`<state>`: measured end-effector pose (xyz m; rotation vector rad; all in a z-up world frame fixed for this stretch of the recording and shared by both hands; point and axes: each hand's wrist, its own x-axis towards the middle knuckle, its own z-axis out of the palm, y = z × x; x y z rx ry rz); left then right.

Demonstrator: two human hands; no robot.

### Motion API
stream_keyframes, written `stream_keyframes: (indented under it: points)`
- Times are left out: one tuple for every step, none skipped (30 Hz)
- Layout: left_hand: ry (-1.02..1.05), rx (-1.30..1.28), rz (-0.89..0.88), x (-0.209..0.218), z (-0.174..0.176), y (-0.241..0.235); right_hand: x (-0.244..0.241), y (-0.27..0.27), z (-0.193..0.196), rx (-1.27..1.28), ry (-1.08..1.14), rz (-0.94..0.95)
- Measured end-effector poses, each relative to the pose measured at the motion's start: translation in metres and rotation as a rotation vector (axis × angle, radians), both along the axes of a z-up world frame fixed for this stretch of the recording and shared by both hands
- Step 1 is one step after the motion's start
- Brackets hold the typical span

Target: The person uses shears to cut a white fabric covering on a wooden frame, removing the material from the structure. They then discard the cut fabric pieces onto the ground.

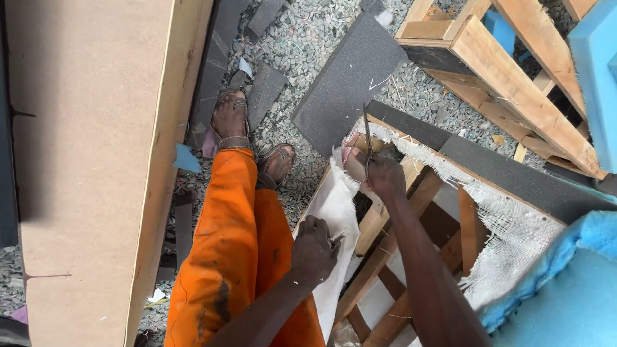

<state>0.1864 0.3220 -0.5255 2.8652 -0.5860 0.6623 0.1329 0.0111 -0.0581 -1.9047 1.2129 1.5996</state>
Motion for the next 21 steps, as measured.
stream_keyframes:
  points:
    - [-0.012, 0.01, -0.01, 0.002, 0.0, 0.001, -0.012, 0.009, 0.017, -0.111, -0.223, -0.259]
    - [-0.022, 0.021, -0.016, 0.002, -0.001, 0.002, -0.024, 0.017, 0.031, -0.222, -0.444, -0.515]
    - [-0.027, 0.016, -0.03, 0.005, 0.0, -0.001, -0.032, 0.027, 0.044, -0.229, -0.449, -0.528]
    - [-0.031, 0.017, -0.065, 0.006, 0.002, 0.004, -0.042, 0.04, 0.053, -0.264, -0.593, -0.818]
    - [-0.034, 0.018, -0.101, 0.007, 0.001, 0.009, -0.052, 0.054, 0.06, -0.299, -0.734, -1.11]
    - [-0.035, 0.019, -0.118, 0.008, 0.002, 0.013, -0.062, 0.065, 0.069, -0.304, -0.732, -1.127]
    - [-0.061, 0.023, -0.127, 0.009, 0.002, 0.016, -0.073, 0.077, 0.077, -0.295, -0.754, -1.228]
    - [-0.085, 0.02, -0.137, 0.008, -0.001, 0.014, -0.084, 0.087, 0.084, -0.293, -0.78, -1.328]
    - [-0.085, 0.014, -0.156, 0.0, -0.011, 0.005, -0.09, 0.095, 0.093, -0.306, -0.781, -1.344]
    - [0.034, -0.106, -0.197, -0.012, -0.02, -0.004, -0.095, 0.102, 0.104, -0.302, -0.723, -1.387]
    - [0.154, -0.225, -0.237, -0.023, -0.028, -0.012, -0.099, 0.11, 0.116, -0.298, -0.664, -1.429]
    - [0.151, -0.227, -0.251, -0.029, -0.048, 0.002, -0.119, 0.116, 0.112, -0.303, -0.669, -1.442]
    - [0.324, -0.397, -0.303, -0.033, -0.067, 0.016, -0.138, 0.122, 0.11, -0.265, -0.643, -1.494]
    - [0.496, -0.569, -0.346, -0.038, -0.085, 0.026, -0.156, 0.125, 0.109, -0.225, -0.621, -1.535]
    - [0.492, -0.573, -0.354, -0.037, -0.091, 0.026, -0.17, 0.125, 0.102, -0.228, -0.63, -1.539]
    - [0.676, -0.738, -0.4, -0.038, -0.093, 0.03, -0.183, 0.129, 0.099, -0.227, -0.587, -1.572]
    - [0.862, -0.901, -0.443, -0.038, -0.094, 0.036, -0.195, 0.134, 0.098, -0.225, -0.543, -1.606]
    - [0.868, -0.896, -0.451, -0.069, -0.093, 0.021, -0.2, 0.137, 0.095, -0.228, -0.541, -1.615]
    - [1.058, -1.054, -0.485, -0.1, -0.092, 0.007, -0.204, 0.14, 0.093, -0.22, -0.54, -1.656]
    - [1.244, -1.214, -0.514, -0.129, -0.091, -0.01, -0.207, 0.141, 0.091, -0.21, -0.543, -1.693]
    - [1.246, -1.213, -0.52, -0.177, -0.058, -0.054, -0.219, 0.144, 0.091, -0.211, -0.546, -1.697]
